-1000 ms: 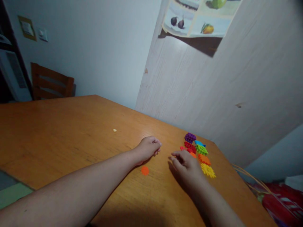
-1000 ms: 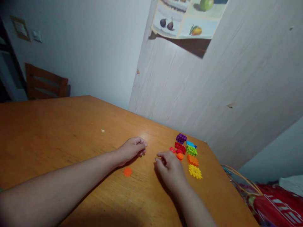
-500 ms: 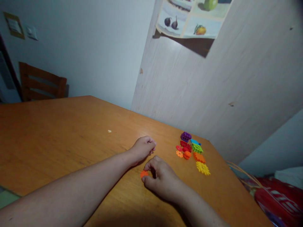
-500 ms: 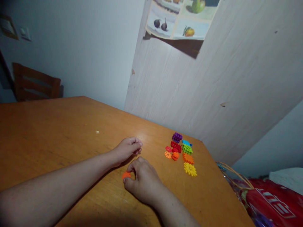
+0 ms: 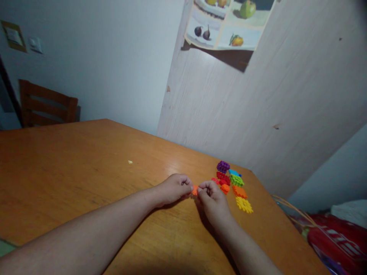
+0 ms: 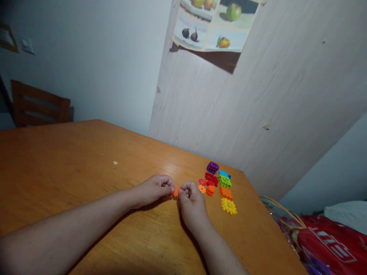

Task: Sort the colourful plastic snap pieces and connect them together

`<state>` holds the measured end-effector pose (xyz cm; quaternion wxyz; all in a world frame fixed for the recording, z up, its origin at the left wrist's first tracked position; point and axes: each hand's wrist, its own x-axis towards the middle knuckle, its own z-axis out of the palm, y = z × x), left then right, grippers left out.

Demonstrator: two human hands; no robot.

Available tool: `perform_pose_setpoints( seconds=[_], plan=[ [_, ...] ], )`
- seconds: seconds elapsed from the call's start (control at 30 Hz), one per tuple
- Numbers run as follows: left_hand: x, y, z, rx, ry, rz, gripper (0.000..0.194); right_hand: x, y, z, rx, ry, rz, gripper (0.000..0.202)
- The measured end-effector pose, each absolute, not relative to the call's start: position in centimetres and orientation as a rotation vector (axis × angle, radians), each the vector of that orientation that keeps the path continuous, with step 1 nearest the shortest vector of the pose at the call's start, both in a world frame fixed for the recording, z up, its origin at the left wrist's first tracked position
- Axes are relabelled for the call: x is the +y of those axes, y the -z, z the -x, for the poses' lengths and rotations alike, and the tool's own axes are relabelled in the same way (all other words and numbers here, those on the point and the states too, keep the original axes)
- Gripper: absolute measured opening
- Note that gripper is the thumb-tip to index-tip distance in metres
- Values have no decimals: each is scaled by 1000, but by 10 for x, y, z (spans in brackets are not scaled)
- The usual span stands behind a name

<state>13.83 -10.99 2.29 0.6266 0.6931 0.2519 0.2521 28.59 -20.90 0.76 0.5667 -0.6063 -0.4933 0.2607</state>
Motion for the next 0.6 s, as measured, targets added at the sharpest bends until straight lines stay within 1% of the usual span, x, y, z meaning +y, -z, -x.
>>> perform_pose_setpoints(
  seconds=[0.1,0.23,0.33,0.5,0.6],
  plan=[
    [-110,-23,-138,572,-566,-1552,11,-211,-9,-284,-1241,-528,1457,19],
    [-109,-25,-137,561,-562,-1506,5,-215,-15,-281,-1504,-155,1596,30],
    [-110,-27,-136,555,-574,-1489,4,-219,-21,-281,-1650,79,1643,31],
    [-113,-30,-135,548,-562,-1455,8,-222,-28,-284,-1731,199,1653,26],
    [-112,-31,-136,557,-611,-1428,14,-221,-32,-300,-1621,234,1732,27]
  ],
)
